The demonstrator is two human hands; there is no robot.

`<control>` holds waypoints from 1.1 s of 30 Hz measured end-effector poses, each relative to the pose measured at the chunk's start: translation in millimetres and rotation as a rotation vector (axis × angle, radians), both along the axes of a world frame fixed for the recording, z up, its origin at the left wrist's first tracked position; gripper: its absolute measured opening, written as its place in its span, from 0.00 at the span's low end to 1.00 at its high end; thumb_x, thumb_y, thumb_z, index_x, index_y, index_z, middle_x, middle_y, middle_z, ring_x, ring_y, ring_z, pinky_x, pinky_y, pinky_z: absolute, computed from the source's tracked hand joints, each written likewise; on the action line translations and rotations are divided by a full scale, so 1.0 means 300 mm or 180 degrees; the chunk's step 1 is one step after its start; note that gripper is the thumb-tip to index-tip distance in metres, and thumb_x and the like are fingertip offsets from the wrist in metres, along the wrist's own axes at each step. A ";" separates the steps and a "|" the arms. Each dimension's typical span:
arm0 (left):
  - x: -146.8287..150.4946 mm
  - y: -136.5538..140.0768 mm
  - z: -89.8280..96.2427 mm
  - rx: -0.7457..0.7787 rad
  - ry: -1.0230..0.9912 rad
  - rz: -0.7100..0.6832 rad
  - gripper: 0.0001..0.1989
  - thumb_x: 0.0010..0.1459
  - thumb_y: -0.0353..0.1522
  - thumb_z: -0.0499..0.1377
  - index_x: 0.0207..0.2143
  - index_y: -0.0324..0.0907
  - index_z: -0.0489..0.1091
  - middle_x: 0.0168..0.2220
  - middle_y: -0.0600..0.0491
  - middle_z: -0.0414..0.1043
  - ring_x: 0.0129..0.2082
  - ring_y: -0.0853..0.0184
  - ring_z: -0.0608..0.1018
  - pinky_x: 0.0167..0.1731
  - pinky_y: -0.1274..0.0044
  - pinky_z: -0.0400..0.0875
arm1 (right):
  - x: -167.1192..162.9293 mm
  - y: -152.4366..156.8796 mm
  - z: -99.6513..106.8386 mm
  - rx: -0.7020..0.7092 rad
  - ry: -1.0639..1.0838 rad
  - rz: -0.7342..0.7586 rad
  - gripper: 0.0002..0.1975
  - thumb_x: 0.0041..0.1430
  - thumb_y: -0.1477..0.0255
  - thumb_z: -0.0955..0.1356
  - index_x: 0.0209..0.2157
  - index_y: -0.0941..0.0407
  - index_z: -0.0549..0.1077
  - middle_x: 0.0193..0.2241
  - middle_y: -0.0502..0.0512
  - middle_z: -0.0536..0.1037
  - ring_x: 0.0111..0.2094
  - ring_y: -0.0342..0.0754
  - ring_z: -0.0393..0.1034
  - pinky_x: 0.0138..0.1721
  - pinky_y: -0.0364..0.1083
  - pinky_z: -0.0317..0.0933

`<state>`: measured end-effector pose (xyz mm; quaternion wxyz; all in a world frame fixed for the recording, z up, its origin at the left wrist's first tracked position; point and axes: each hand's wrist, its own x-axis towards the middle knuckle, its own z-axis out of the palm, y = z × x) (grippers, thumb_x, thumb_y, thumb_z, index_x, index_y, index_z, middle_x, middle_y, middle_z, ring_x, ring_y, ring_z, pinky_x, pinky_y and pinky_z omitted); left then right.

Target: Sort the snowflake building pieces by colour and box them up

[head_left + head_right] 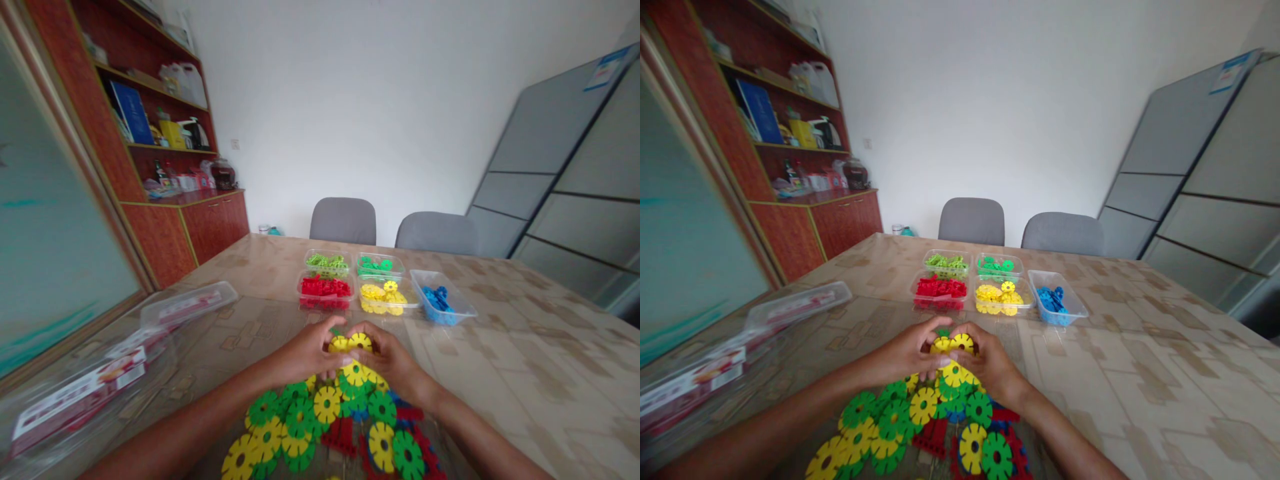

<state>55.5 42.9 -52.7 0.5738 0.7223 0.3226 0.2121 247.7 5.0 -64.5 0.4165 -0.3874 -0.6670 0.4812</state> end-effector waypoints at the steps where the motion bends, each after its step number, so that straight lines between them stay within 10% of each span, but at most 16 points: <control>1: -0.008 0.006 0.011 0.0140 0.0076 0.0030 0.35 0.53 0.40 0.60 0.59 0.39 0.50 0.28 0.56 0.67 0.21 0.70 0.73 0.20 0.80 0.65 | 0.004 0.003 0.003 -0.0007 -0.0050 -0.0044 0.16 0.54 0.57 0.69 0.37 0.53 0.67 0.29 0.48 0.69 0.31 0.45 0.65 0.31 0.43 0.60; 14: -0.047 0.058 0.040 0.0456 0.0095 -0.0014 0.21 0.56 0.40 0.59 0.49 0.38 0.63 0.29 0.55 0.69 0.24 0.70 0.72 0.25 0.80 0.64 | 0.214 0.218 0.104 0.0570 -0.1141 -0.1348 0.22 0.52 0.51 0.64 0.38 0.55 0.68 0.27 0.50 0.72 0.27 0.48 0.67 0.26 0.45 0.61; 21: -0.057 0.058 0.052 0.0523 0.0121 -0.0161 0.20 0.57 0.38 0.57 0.49 0.36 0.64 0.31 0.53 0.70 0.26 0.70 0.73 0.27 0.79 0.66 | 0.310 0.366 0.153 0.0881 -0.1836 -0.2218 0.09 0.50 0.68 0.67 0.34 0.55 0.71 0.26 0.52 0.74 0.28 0.49 0.67 0.31 0.45 0.57; 33: -0.074 0.070 0.062 0.0824 0.0357 -0.0202 0.15 0.57 0.36 0.57 0.44 0.37 0.67 0.30 0.53 0.72 0.28 0.68 0.73 0.28 0.80 0.65 | 0.301 0.207 0.136 0.0949 -0.1937 -0.1747 0.10 0.56 0.68 0.62 0.34 0.56 0.72 0.30 0.54 0.77 0.31 0.49 0.71 0.33 0.45 0.63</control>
